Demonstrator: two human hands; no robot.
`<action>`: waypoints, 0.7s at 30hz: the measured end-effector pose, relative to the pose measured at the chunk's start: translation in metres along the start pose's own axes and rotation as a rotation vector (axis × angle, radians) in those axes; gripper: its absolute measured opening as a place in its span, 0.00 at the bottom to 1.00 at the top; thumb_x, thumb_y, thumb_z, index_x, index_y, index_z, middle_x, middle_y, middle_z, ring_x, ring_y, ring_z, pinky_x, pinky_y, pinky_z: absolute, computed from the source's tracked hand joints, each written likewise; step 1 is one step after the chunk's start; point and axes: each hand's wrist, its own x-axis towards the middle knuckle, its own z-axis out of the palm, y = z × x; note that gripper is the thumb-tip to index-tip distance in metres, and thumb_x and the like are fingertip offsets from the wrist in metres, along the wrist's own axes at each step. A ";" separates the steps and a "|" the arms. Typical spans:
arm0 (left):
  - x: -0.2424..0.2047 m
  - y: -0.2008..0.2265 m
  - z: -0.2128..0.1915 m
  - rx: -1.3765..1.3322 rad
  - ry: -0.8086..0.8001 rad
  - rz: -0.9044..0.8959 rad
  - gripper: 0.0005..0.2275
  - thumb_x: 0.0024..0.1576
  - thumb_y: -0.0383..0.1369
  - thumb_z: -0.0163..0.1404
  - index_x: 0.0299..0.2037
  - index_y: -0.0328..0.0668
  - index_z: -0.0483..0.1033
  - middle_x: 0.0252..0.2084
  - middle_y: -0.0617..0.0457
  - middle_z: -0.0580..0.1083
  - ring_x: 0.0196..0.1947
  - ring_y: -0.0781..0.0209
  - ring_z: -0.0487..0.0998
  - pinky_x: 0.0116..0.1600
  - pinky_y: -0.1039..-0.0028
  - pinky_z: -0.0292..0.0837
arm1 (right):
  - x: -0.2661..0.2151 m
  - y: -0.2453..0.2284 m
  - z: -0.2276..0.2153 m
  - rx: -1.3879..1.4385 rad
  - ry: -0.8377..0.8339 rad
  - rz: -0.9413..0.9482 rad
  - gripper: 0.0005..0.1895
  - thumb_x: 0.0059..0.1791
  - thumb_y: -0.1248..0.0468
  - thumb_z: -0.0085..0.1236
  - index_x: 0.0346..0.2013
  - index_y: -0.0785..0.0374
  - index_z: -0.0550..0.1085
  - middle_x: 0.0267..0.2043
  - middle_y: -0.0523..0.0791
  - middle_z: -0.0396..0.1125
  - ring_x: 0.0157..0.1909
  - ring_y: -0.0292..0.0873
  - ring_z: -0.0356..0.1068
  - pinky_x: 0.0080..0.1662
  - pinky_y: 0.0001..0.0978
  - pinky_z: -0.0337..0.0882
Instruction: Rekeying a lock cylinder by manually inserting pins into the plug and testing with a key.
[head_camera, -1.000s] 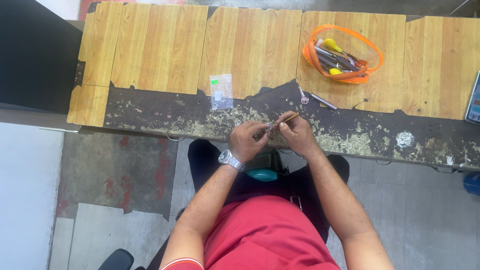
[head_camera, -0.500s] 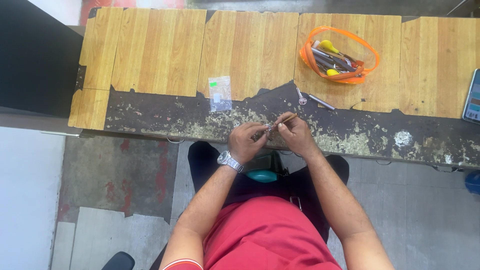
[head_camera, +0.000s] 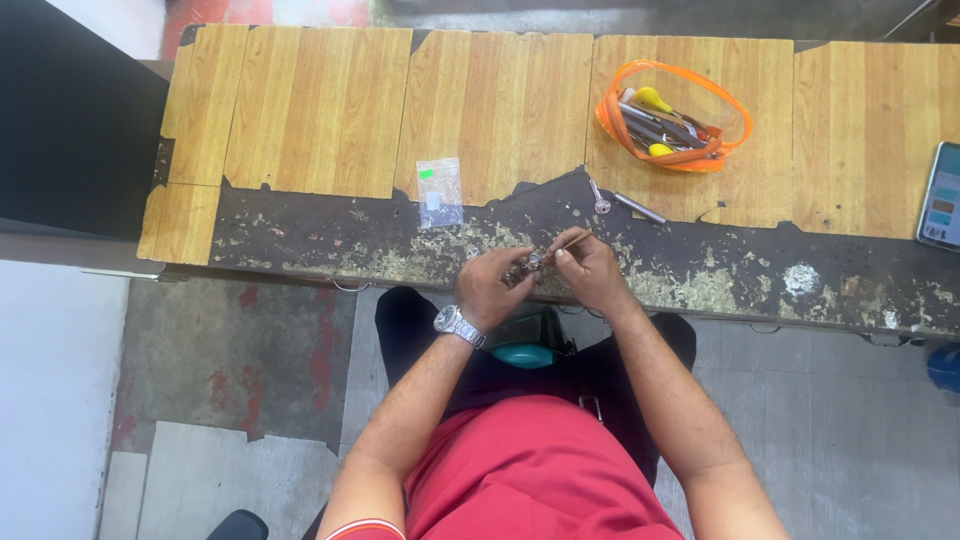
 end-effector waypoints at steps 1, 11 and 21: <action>-0.002 -0.005 0.003 -0.002 0.000 0.001 0.15 0.48 0.32 0.65 0.46 0.56 0.83 0.35 0.57 0.81 0.36 0.56 0.83 0.41 0.66 0.76 | 0.001 0.001 0.001 -0.001 0.001 0.001 0.07 0.52 0.60 0.52 0.39 0.56 0.76 0.32 0.51 0.76 0.39 0.54 0.78 0.43 0.48 0.75; -0.001 -0.002 -0.004 0.004 -0.043 -0.006 0.08 0.54 0.33 0.62 0.42 0.58 0.83 0.36 0.59 0.81 0.37 0.57 0.83 0.41 0.68 0.75 | 0.003 0.008 0.002 0.030 0.000 0.003 0.07 0.52 0.60 0.51 0.38 0.56 0.76 0.32 0.51 0.76 0.39 0.53 0.77 0.42 0.48 0.74; -0.005 -0.007 0.004 0.066 0.009 0.027 0.12 0.50 0.39 0.65 0.45 0.61 0.82 0.35 0.61 0.81 0.36 0.60 0.83 0.41 0.69 0.74 | -0.001 0.005 0.002 -0.002 0.009 -0.018 0.06 0.52 0.60 0.52 0.38 0.56 0.76 0.32 0.51 0.76 0.39 0.53 0.77 0.42 0.47 0.74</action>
